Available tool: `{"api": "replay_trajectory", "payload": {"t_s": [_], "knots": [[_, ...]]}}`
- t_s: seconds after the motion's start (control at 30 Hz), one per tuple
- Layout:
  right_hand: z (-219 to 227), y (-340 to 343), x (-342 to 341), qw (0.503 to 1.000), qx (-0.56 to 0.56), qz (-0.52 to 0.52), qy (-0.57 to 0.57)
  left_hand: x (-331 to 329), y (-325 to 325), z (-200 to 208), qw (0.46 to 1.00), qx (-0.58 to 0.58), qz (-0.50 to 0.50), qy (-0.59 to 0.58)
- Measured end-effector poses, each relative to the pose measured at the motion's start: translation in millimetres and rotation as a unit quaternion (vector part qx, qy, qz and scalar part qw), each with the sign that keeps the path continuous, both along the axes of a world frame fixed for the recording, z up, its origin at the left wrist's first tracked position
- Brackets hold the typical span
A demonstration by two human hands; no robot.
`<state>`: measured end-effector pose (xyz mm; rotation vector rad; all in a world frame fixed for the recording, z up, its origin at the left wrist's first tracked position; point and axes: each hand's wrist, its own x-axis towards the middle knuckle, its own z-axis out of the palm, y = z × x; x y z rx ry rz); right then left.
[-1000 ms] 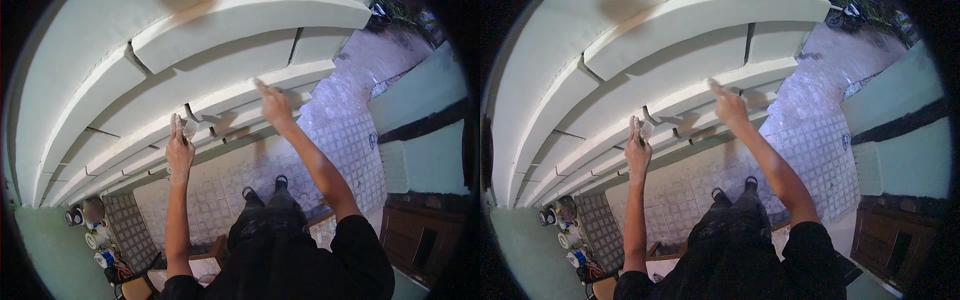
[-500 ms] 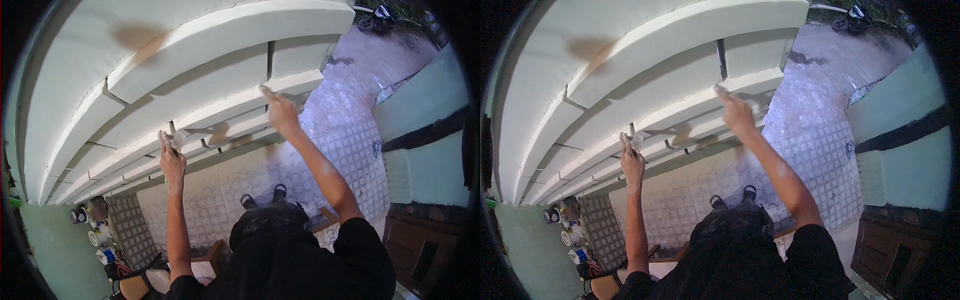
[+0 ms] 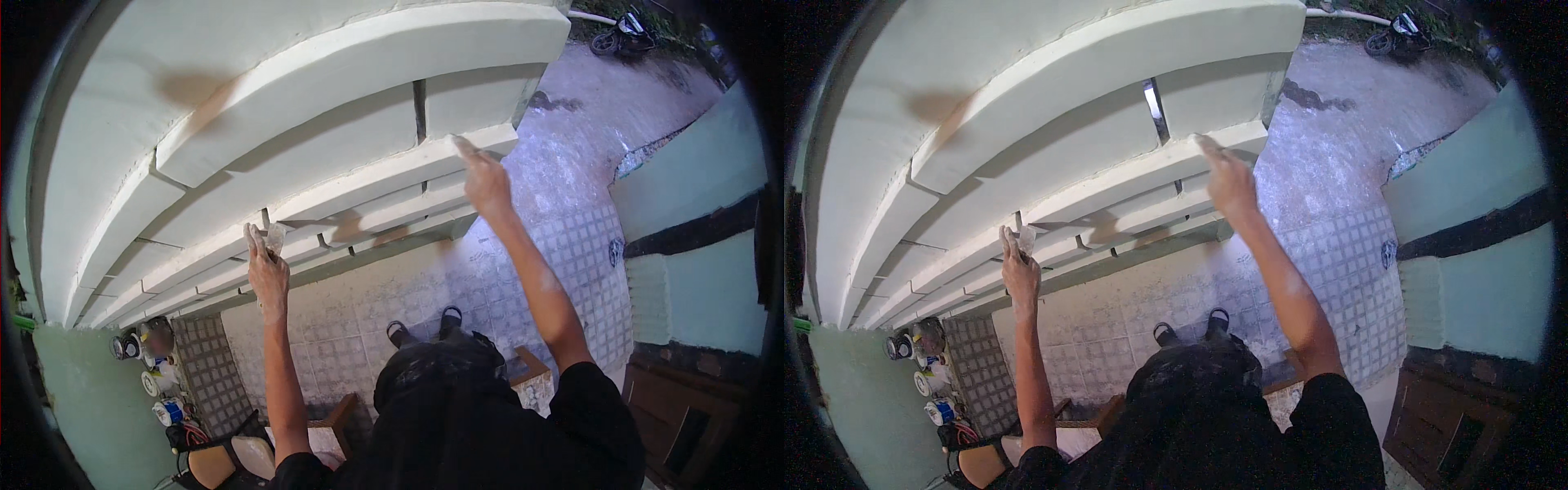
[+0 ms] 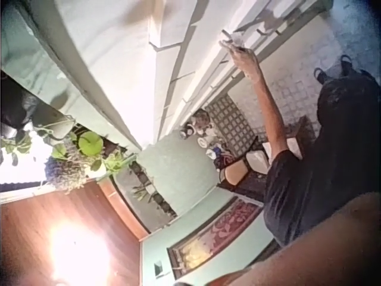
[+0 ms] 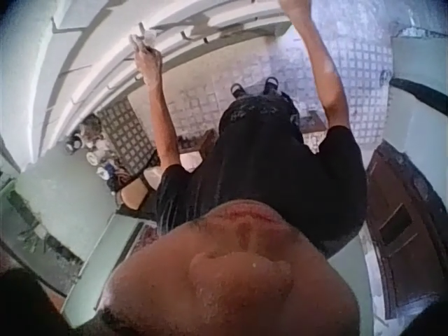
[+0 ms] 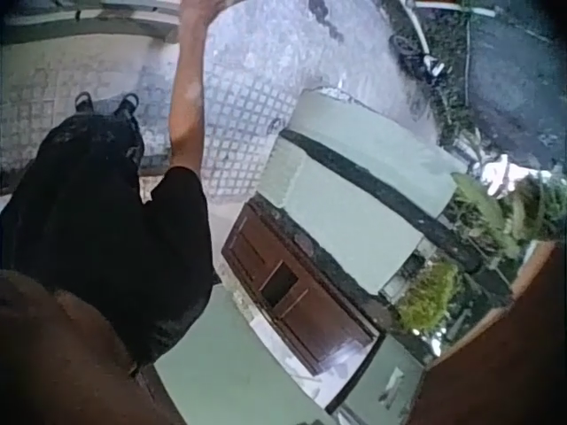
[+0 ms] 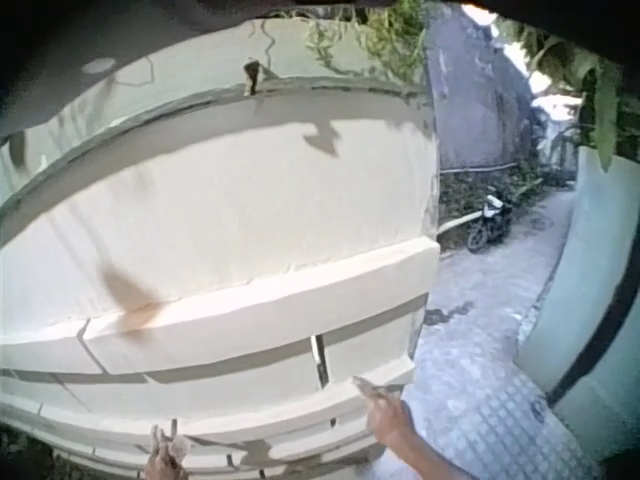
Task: Applying and smoothing patching compound on a decorative wall feature using a putty knife and fingers.
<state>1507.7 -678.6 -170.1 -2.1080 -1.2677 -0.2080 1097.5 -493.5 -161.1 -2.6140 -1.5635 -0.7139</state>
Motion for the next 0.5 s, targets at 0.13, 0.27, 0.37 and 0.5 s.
{"api": "replay_trajectory", "payload": {"t_s": [0.13, 0.27, 0.37, 0.5], "knots": [[14.4, -34.2, 58.5, 0.987, -0.060, -0.143, 0.051, -7.1, 0.6, 3.5, 1.000, -0.015, 0.011, 0.025], [13.3, -34.0, 62.0, 0.983, -0.020, -0.175, 0.060, -1.6, 2.9, -5.0, 0.999, 0.042, 0.009, 0.006], [7.5, -3.2, -0.5, 0.999, 0.049, 0.013, -0.017, 0.8, 0.3, -3.5, 0.999, 0.031, 0.016, 0.002], [-16.4, -11.2, 31.8, 0.997, -0.046, -0.055, -0.022, -3.9, 3.2, -1.4, 1.000, 0.012, 0.013, 0.015]]}}
